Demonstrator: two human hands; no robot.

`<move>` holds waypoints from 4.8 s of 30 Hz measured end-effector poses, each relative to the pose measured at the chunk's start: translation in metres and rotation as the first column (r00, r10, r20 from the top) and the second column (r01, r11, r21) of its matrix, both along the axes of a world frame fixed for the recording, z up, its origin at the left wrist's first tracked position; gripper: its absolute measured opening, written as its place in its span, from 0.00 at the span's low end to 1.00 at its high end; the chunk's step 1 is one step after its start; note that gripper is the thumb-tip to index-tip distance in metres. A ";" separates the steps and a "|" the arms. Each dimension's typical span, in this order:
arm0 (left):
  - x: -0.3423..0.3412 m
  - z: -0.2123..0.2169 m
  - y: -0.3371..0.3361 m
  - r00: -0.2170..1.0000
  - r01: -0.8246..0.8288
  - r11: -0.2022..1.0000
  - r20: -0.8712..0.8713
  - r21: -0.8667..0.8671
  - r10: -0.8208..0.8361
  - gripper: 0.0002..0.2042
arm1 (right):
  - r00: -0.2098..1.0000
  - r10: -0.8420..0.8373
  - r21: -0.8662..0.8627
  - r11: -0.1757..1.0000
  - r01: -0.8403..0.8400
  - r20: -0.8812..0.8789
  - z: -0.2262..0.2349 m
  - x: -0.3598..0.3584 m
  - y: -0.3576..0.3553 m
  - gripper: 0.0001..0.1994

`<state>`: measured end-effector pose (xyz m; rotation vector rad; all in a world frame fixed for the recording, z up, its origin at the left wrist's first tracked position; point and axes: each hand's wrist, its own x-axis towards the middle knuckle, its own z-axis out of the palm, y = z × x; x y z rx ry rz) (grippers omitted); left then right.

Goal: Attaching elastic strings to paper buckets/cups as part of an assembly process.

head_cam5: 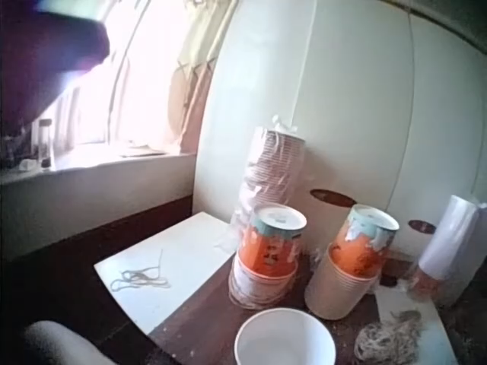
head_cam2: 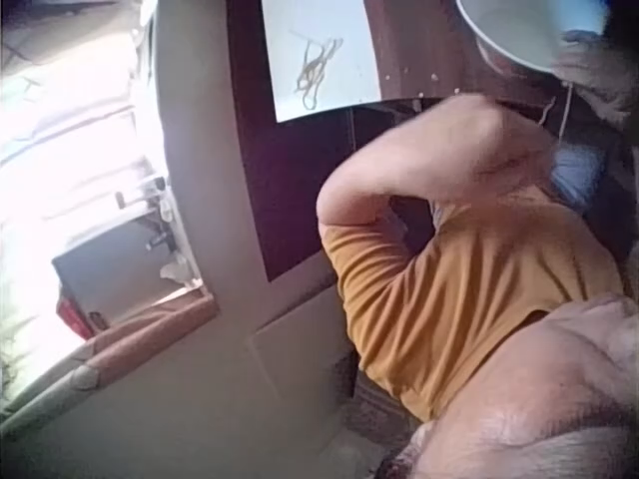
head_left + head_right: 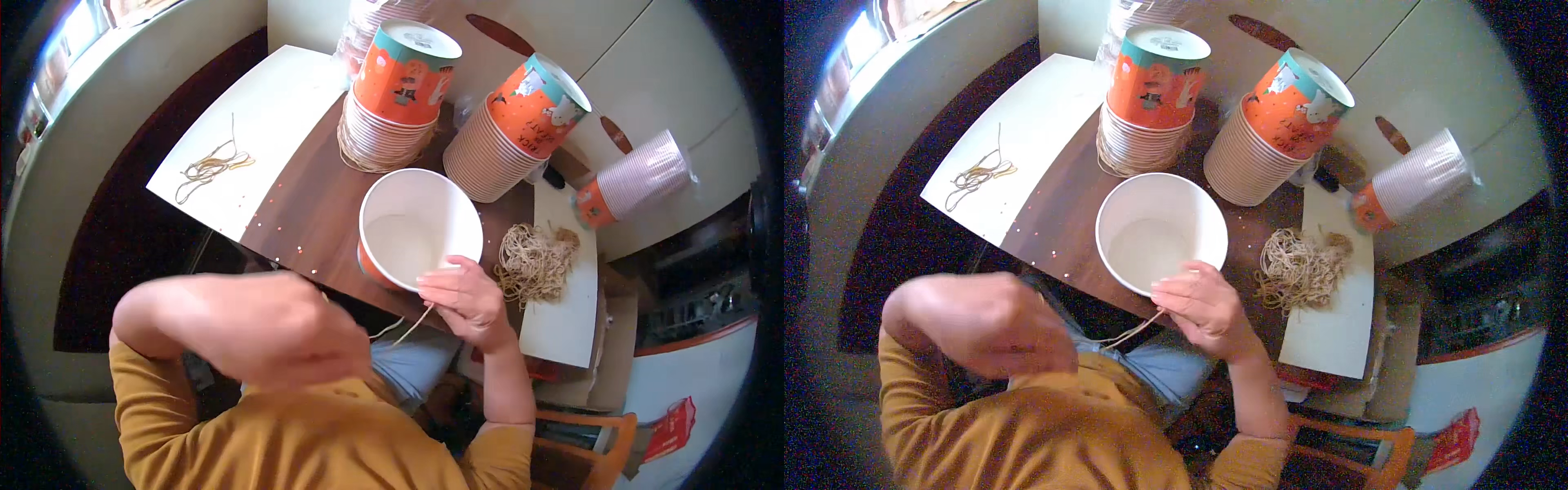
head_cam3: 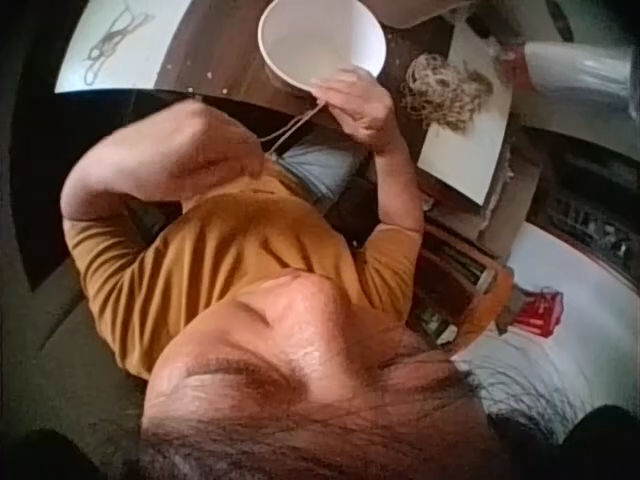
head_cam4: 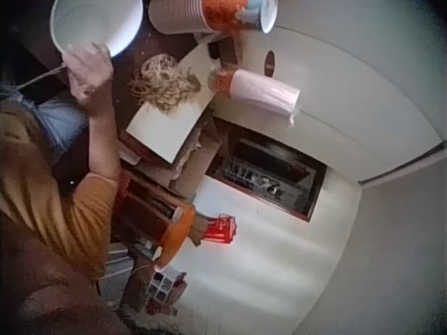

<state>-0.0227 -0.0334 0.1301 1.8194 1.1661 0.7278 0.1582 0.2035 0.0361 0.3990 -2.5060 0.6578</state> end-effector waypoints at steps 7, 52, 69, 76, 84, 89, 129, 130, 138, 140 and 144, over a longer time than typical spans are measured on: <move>-0.012 0.023 0.052 0.935 -0.295 0.946 -0.166 0.132 0.314 0.12 | 0.833 0.437 -0.848 0.525 0.070 0.339 0.067 -0.026 -0.028 0.35; -0.031 -0.018 0.059 0.853 -0.510 0.860 -0.119 0.009 0.507 0.11 | 0.885 0.373 -0.935 0.313 0.165 0.280 0.051 -0.071 -0.048 0.15; -0.080 -0.088 0.131 0.509 -0.611 0.631 -0.374 0.478 0.775 0.08 | 0.899 -0.341 0.055 0.939 0.340 0.275 0.013 -0.103 0.038 0.05; -0.076 -0.086 0.125 0.524 -0.665 0.633 -0.356 0.397 0.774 0.07 | 0.917 -0.328 -0.023 0.939 0.342 0.228 0.007 -0.095 0.031 0.04; -0.086 -0.075 0.104 0.656 -0.719 0.689 -0.235 0.095 0.717 0.16 | 0.916 -0.334 -0.037 0.936 0.350 0.222 0.011 -0.092 0.033 0.04; -0.092 -0.077 0.102 0.722 -0.687 0.727 -0.113 0.004 0.683 0.17 | 0.901 -0.335 -0.081 0.926 0.370 0.277 0.017 -0.088 0.030 0.04; -0.039 -0.074 0.077 0.631 -0.756 0.624 0.037 -0.198 0.775 0.18 | 0.868 -0.456 -0.064 0.877 0.476 0.196 0.015 -0.080 0.030 0.03; -0.033 -0.079 0.072 0.604 -0.733 0.613 0.133 -0.293 0.786 0.18 | 0.891 -0.416 -0.074 0.898 0.434 0.182 0.023 -0.079 0.019 0.03; -0.022 -0.093 0.057 0.441 -0.678 0.564 0.353 -0.470 0.825 0.15 | 0.841 -0.235 -0.331 0.842 0.426 0.487 0.019 -0.080 -0.015 0.06; -0.024 -0.096 0.058 0.481 -0.706 0.569 0.304 -0.422 0.822 0.14 | 0.808 -0.204 -0.372 0.808 0.458 0.552 0.016 -0.084 -0.015 0.06; -0.026 -0.103 0.059 0.514 -0.743 0.585 0.282 -0.326 0.810 0.12 | 0.778 -0.226 -0.360 0.788 0.500 0.586 0.009 -0.090 -0.016 0.06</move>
